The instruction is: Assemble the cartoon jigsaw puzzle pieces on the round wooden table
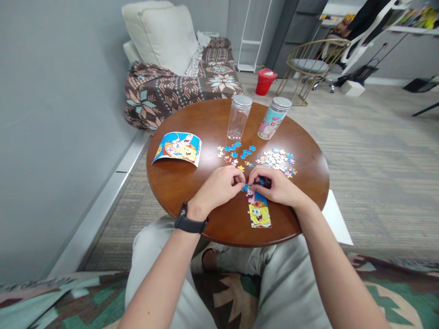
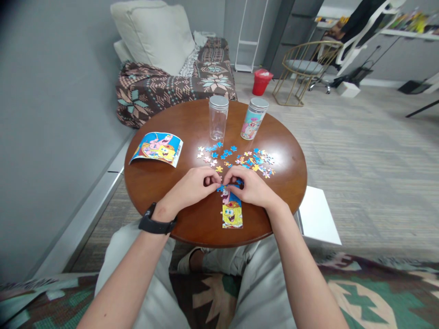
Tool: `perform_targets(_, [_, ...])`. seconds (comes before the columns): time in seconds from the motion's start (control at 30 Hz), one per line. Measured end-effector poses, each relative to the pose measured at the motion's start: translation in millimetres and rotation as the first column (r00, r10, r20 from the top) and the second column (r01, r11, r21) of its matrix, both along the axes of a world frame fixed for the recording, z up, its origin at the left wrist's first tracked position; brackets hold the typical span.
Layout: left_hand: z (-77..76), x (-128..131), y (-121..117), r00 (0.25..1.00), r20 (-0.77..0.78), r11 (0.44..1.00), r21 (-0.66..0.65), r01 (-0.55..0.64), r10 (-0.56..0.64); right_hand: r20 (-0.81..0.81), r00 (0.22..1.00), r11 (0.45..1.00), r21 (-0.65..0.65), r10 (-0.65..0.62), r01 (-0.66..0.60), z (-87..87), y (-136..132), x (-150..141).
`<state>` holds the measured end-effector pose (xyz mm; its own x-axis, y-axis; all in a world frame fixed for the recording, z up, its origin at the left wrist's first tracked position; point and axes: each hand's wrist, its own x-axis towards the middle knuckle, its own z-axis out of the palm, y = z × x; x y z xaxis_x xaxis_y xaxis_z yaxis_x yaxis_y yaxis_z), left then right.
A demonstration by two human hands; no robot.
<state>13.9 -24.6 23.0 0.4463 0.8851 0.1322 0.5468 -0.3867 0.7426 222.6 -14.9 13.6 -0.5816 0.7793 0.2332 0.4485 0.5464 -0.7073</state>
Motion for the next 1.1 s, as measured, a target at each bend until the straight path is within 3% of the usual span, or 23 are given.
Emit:
perform_targets(0.67, [-1.0, 1.2, 0.9, 1.0, 0.005, 1.0, -0.025, -0.002, 0.002, 0.002, 1.0, 1.0, 0.012, 0.004, -0.004, -0.2, 0.2, 0.2])
perform_targets(1.1, [-2.5, 3.0, -0.1, 0.999, -0.036, 0.999, 0.036, -0.013, 0.014, -0.01, 1.0, 0.998, 0.056, -0.026, 0.027, -0.5, -1.3, -1.0])
